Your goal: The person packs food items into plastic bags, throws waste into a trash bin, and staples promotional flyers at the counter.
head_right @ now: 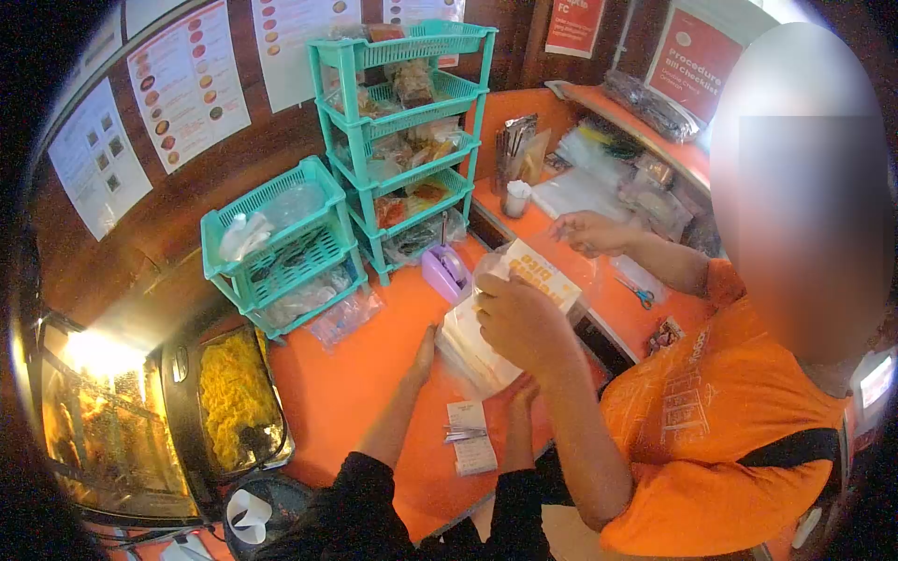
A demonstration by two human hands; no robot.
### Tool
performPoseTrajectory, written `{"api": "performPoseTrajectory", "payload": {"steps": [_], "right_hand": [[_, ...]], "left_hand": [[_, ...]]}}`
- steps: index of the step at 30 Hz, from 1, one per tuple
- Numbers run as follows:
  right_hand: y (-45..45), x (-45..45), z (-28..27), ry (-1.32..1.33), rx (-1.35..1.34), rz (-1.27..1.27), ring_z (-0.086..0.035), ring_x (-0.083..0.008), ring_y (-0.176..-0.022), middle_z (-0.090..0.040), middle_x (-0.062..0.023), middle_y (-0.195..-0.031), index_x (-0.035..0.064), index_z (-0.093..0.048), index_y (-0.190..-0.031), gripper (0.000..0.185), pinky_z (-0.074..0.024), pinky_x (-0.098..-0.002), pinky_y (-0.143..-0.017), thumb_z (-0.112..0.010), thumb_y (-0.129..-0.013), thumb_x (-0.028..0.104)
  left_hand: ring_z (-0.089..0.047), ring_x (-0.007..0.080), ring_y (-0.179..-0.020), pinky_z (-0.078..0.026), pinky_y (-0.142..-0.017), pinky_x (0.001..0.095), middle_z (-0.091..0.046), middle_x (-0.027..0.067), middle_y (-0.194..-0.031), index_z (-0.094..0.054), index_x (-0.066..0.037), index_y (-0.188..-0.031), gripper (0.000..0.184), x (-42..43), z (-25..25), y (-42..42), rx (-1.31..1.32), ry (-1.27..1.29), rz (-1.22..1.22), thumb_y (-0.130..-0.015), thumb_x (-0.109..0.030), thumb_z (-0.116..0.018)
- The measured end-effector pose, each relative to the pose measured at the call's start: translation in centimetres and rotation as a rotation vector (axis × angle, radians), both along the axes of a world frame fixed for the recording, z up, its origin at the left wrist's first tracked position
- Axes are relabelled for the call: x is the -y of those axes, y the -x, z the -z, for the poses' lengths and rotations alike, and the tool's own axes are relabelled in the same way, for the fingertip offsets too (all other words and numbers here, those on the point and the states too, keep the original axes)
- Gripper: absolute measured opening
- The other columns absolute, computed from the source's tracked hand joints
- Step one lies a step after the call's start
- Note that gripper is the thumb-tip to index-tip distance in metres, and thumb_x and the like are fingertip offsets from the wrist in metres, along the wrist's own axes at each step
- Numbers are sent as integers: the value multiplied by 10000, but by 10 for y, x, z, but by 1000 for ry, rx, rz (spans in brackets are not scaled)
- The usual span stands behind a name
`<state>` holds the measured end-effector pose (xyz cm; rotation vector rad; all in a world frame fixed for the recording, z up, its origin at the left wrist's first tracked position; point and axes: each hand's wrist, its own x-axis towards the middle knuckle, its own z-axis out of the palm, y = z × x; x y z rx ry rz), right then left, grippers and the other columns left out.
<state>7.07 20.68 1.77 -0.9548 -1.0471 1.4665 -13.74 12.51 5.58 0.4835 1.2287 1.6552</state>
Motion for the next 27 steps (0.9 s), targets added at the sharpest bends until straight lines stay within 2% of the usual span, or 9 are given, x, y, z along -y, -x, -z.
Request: {"api": "performPoseTrajectory", "payload": {"steps": [6, 8, 10, 14, 15, 17, 21, 26, 27], "right_hand": [[-8, -23, 66, 1, 1, -124, -464, -252, -1188, -441, -93, -1335, 58, -363, -1367, 564, -405, -341, -981, -410, -951, 436], [-8, -18, 48, -24, 6, -137, -456, -248, -1209, -431, -91, -1362, 60, -351, -1396, 590, -399, -338, -993, -402, -963, 457], [9, 19, -37, 242, -540, 140, -394, -266, -1273, -362, -107, -1415, 89, -313, -1420, 671, -382, -386, -1019, -353, -937, 552], [35, 27, -26, 173, -502, 293, -382, -269, -1280, -346, -119, -1422, 79, -306, -1420, 666, -366, -391, -1029, -358, -939, 537], [36, 27, -21, 167, -484, 298, -379, -270, -1282, -342, -122, -1424, 77, -304, -1420, 665, -362, -392, -1032, -360, -940, 533], [33, 25, -19, 136, -473, 306, -373, -271, -1285, -335, -128, -1427, 72, -301, -1420, 662, -354, -395, -1037, -362, -941, 525], [30, 28, -27, 130, -472, 269, -361, -275, -1293, -319, -141, -1434, 62, -294, -1421, 658, -338, -399, -1046, -368, -944, 510], [59, 36, -28, 121, -445, 246, -346, -279, -1302, -300, -156, -1442, 50, -285, -1421, 653, -318, -406, -1059, -375, -947, 490], [57, 35, -29, 117, -452, 239, -343, -279, -1304, -296, -159, -1443, 47, -284, -1421, 652, -314, -407, -1061, -376, -948, 486]], "left_hand": [[-354, 235, -1300, -201, -1113, 345, -434, 124, -1382, -411, -16, -1358, 645, 4, 24, -5, -91, 49, 64, -984, -496, -196], [-353, 238, -1300, -207, -1111, 348, -438, 115, -1377, -419, -14, -1351, 632, -7, 37, 14, -114, -29, 184, -986, -484, -207], [-356, 239, -1298, -215, -1108, 346, -441, 114, -1373, -420, -13, -1350, 629, -19, 24, 27, -156, -74, 130, -987, -480, -206], [-374, 238, -1285, -253, -1092, 345, -435, 118, -1377, -423, -25, -1352, 617, -22, -14, 9, -398, -2, 134, -986, -478, -219], [-374, 238, -1285, -253, -1092, 345, -435, 118, -1377, -423, -25, -1352, 617, -28, 0, 11, -390, 1, 132, -986, -478, -219], [-391, 237, -1269, -273, -1079, 357, -421, 119, -1389, -432, -44, -1352, 595, -32, 12, 22, -20, -84, 222, -982, -475, -257], [-390, 240, -1267, -281, -1070, 375, -408, 130, -1393, -412, -46, -1361, 607, -20, 8, 14, -63, -272, -37, -964, -495, -315], [-365, 314, -1286, -281, -1067, 393, -375, 204, -1384, -367, -13, -1362, 635, -7, -12, -16, -607, -70, -143, -945, -491, -349], [-365, 314, -1286, -281, -1067, 393, -375, 204, -1384, -367, -13, -1362, 635, -3, -12, -16, -613, -70, -150, -945, -491, -349]]}}
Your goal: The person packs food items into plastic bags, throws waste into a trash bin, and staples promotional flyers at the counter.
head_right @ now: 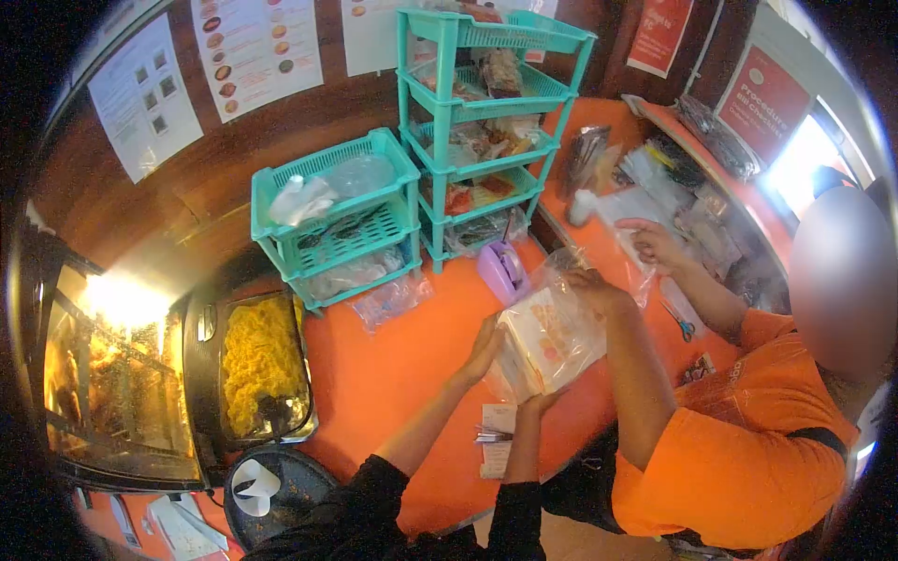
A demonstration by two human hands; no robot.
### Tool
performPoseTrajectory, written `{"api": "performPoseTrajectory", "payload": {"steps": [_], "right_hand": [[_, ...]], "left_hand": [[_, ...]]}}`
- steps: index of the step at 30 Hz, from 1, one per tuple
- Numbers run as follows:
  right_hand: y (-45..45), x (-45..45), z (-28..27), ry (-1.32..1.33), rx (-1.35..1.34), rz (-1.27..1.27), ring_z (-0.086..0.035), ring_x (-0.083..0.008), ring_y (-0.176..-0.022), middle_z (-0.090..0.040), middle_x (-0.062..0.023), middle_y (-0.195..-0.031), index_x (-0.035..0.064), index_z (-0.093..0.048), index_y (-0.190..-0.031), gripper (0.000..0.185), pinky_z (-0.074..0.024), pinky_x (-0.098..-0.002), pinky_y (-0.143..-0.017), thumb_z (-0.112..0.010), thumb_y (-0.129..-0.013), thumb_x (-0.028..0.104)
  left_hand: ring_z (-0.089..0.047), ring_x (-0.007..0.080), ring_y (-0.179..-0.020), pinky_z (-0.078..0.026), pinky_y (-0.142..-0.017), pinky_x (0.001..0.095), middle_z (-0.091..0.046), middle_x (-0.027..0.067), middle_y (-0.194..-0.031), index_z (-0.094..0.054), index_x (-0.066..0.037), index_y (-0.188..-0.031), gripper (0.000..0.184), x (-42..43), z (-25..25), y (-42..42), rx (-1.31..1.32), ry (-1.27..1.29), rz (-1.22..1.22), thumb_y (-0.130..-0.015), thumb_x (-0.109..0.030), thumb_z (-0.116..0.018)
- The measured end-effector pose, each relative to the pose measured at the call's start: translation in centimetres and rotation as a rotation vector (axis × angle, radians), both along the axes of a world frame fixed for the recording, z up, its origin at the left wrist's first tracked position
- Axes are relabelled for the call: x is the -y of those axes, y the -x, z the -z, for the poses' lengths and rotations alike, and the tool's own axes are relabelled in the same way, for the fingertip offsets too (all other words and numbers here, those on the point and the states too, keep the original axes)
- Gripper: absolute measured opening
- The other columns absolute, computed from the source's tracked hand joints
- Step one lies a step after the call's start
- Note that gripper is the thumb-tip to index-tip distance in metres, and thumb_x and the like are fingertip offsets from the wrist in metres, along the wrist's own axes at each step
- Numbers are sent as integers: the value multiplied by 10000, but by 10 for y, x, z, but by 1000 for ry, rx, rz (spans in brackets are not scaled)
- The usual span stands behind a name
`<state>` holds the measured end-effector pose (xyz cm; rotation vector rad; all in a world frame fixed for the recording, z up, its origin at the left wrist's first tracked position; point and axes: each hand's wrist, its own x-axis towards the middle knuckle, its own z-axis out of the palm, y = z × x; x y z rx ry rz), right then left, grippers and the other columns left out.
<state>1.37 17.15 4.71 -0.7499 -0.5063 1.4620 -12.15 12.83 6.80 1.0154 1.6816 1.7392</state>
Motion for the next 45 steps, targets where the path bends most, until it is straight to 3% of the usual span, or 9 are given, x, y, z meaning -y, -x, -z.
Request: {"api": "performPoseTrajectory", "payload": {"steps": [9, 13, 16, 19, 25, 29, 35, 42, 45], "right_hand": [[4, -9, -28, -61, -53, 4, -316, -287, -1320, -262, -187, -1458, 25, -268, -1421, 644, -278, -418, -1083, -389, -954, 451], [-19, 27, 9, 29, 499, 312, -356, -284, -1281, -304, -208, -1411, 17, -300, -1387, 605, -282, -402, -1079, -381, -948, 425], [13, 139, -117, 399, 331, 151, -428, -261, -1194, -357, -182, -1337, -6, -357, -1306, 508, -315, -382, -1032, -426, -941, 340], [4, 138, -24, -131, 620, -551, -430, -293, -1164, -356, -176, -1326, 3, -359, -1307, 530, -344, -405, -971, -524, -905, 306], [82, 118, -136, -985, 1217, 71, -545, -187, -930, -561, -155, -1059, -14, -561, -1103, 381, -424, -295, -814, -680, -788, 163], [84, 93, -112, -655, 817, -550, -533, -116, -570, -560, -17, -577, 0, -654, -745, 130, -433, -272, -556, -698, -759, 121], [76, 57, -153, -648, 788, -193, -506, -113, -550, -568, -31, -599, -1, -634, -732, 80, -420, -287, -535, -630, -791, 53], [141, 49, -96, -565, 1328, -1354, -622, -162, -775, -665, -106, -863, 0, -631, -1056, 346, -484, -305, -669, -696, -803, 227], [194, 86, -80, -1006, 1666, -729, -584, -254, -1034, -600, -188, -1122, 13, -525, -1240, 603, -472, -367, -840, -739, -762, 312]], "left_hand": [[-443, 395, -1063, -365, -927, 460, -464, 210, -1120, -460, -8, -1182, 542, 73, 25, 75, -723, 345, -899, -768, -297, -658], [-407, 380, -1098, -361, -918, 471, -498, 200, -1118, -514, -33, -1067, 519, 116, 25, 142, -87, 371, -1533, -731, -370, -719], [-503, 268, -978, -425, -832, 397, -583, 114, -978, -561, -57, -949, 388, 140, 127, 212, 24, 326, -918, -766, -356, -726], [-535, 126, -786, -442, -701, 287, -590, 4, -800, -569, -82, -858, 233, 160, 67, 178, 307, -185, -552, -827, -273, -699], [-502, 51, -667, -401, -601, 213, -551, -25, -722, -506, -89, -793, 202, 193, -6, 92, 333, -311, -468, -855, -177, -677], [-498, 59, -605, -413, -536, 232, -551, 3, -708, -482, -85, -772, 209, 222, -11, 78, 278, -203, -625, -842, -107, -678], [-571, 236, -567, -473, -515, 361, -573, 100, -695, -475, -16, -913, 245, 270, 43, 73, -36, 287, -834, -785, -108, -663], [-472, 416, -1057, -424, -827, 512, -441, 265, -1180, -425, -5, -1215, 532, 263, -33, 37, -607, 847, -779, -750, -133, -650], [-436, 421, -1090, -411, -859, 507, -402, 252, -1217, -450, -6, -1220, 528, 261, -44, 58, -642, 635, -764, -745, -127, -644]]}}
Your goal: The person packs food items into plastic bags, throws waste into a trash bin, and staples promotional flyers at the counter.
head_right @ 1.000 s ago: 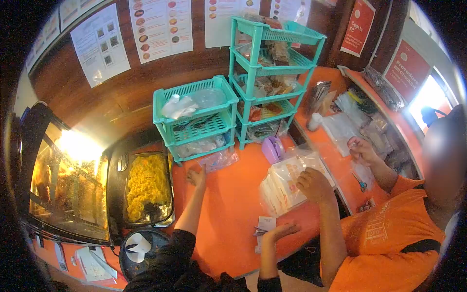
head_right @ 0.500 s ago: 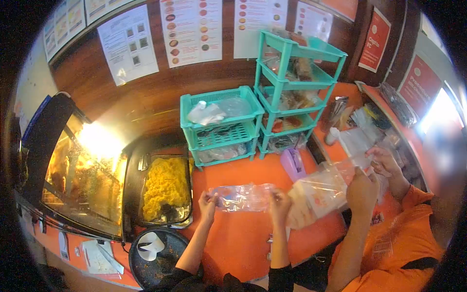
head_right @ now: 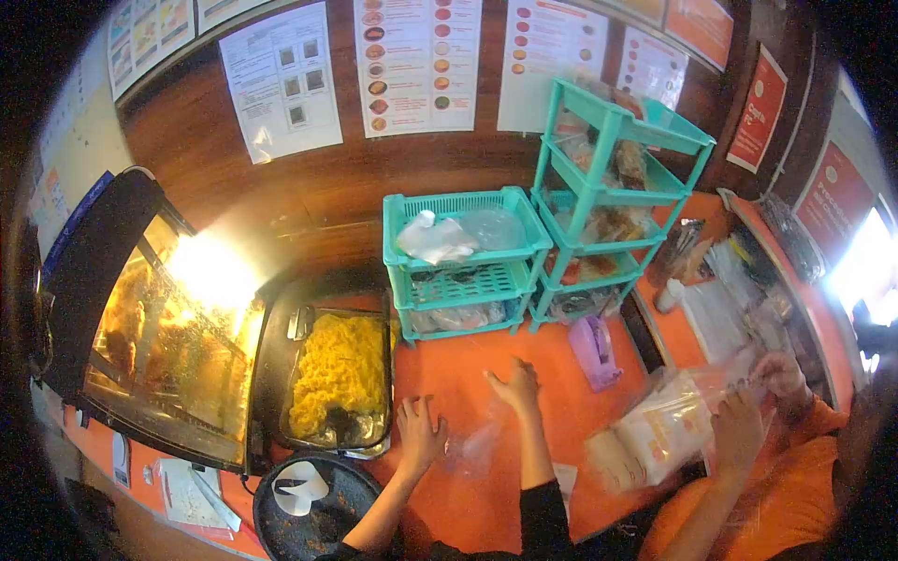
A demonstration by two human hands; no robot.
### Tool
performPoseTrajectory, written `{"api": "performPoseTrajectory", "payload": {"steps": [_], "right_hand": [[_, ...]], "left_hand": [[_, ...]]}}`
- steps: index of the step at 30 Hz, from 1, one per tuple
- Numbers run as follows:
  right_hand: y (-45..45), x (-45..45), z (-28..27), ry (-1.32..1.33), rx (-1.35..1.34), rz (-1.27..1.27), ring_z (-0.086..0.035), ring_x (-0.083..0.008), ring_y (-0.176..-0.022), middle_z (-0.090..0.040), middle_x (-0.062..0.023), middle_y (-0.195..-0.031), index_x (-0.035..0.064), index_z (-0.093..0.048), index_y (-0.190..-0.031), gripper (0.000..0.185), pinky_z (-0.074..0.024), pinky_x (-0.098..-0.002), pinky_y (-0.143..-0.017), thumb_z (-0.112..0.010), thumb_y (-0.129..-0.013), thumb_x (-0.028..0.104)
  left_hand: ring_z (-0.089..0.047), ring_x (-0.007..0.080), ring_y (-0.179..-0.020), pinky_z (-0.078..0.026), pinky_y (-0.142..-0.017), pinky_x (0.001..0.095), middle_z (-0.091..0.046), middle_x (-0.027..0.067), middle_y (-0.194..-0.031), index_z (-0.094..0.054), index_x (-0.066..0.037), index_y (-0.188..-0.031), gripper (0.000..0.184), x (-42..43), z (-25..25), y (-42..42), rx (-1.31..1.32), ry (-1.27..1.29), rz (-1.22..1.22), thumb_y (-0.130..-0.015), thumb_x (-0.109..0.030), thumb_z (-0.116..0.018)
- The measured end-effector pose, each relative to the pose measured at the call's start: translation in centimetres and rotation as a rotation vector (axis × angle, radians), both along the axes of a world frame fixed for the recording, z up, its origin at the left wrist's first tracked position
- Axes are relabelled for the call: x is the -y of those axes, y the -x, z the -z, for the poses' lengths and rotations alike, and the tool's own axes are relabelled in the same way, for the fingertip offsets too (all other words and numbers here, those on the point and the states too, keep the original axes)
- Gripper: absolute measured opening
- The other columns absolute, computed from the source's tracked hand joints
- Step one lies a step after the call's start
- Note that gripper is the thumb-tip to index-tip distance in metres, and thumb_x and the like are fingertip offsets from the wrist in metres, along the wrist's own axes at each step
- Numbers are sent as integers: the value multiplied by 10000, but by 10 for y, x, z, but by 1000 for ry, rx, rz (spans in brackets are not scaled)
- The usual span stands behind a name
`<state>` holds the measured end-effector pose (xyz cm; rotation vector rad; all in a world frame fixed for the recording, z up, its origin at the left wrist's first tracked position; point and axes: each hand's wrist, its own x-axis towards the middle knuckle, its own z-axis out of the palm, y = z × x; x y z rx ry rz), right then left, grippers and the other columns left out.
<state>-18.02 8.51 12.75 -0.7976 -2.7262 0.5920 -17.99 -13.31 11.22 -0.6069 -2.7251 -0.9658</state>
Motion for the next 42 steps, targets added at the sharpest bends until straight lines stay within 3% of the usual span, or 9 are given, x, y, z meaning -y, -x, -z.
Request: {"api": "performPoseTrajectory", "payload": {"steps": [6, 9, 11, 17, 21, 28, 30, 36, 42], "right_hand": [[157, 7, 78, 320, -741, -62, -563, -287, -1068, -568, -199, -1157, 15, -421, -1335, 736, -466, -424, -882, -750, -746, 311], [164, 6, 89, 925, -445, 198, -616, -233, -914, -618, -133, -1012, -5, -496, -1239, 541, -510, -380, -786, -697, -782, 203], [161, 4, 113, 1326, -1026, 282, -615, -164, -768, -621, -73, -873, -9, -590, -1036, 269, -524, -330, -705, -619, -792, 99], [79, 45, -24, 1238, -1032, 153, -483, -107, -701, -547, 13, -742, 53, -576, -693, 41, -371, -235, -614, -582, -710, 90], [103, -10, 52, 1148, -898, -29, -477, -134, -717, -532, 1, -768, 95, -451, -539, 184, -388, -334, -596, -579, -666, 134], [77, -12, 18, 1479, -660, 144, -540, -180, -767, -534, -21, -769, 90, -501, -653, 127, -466, -352, -614, -578, -738, 145], [69, -8, 22, 1652, -857, 176, -567, -193, -847, -562, -31, -825, 98, -544, -729, 141, -504, -401, -794, -573, -806, 213], [100, -6, 56, 1821, -1126, 457, -570, -234, -879, -577, -72, -938, 87, -545, -1019, 199, -513, -376, -762, -483, -910, 241], [102, 4, 38, 1854, -1103, 120, -570, -180, -818, -586, -43, -954, 111, -529, -1046, 218, -518, -318, -679, -387, -950, 246]], "left_hand": [[-429, 426, -1103, -423, -850, 513, -352, 247, -1319, -543, 21, -1073, 408, -27, 0, 82, -157, -124, 130, -710, -126, -655], [-425, 426, -1115, -440, -843, 508, -316, 252, -1378, -540, 39, -1051, 433, -38, 2, 120, -212, -16, 137, -675, -132, -667], [-420, 426, -1126, -450, -843, 499, -300, 254, -1400, -527, 48, -1067, 473, -42, 8, 138, -197, 94, 101, -656, -135, -674], [-317, 452, -1270, -389, -949, 542, -374, 258, -1364, -476, 14, -1209, 624, -48, 54, 162, -72, 202, 96, -679, -237, -690], [-393, 438, -1209, -383, -958, 531, -498, 270, -1221, -495, 16, -1171, 587, -50, 58, 165, -110, 211, 85, -676, -235, -688], [-510, 362, -998, -410, -788, 488, -567, 191, -1082, -526, -5, -1110, 444, -55, 27, 132, -94, 145, 121, -699, -138, -628], [-526, 336, -953, -403, -766, 468, -575, 175, -1057, -536, -14, -1097, 411, -55, 22, 118, -148, 85, 122, -708, -124, -610], [-535, 288, -926, -416, -756, 399, -568, 135, -1056, -534, -56, -1103, 370, -67, -33, 104, -510, -1, 107, -765, -182, -617], [-570, 313, -975, -463, -758, 474, -553, 121, -1048, -534, -115, -1094, 281, -98, -41, 139, -475, 207, 330, -854, -258, -565]]}}
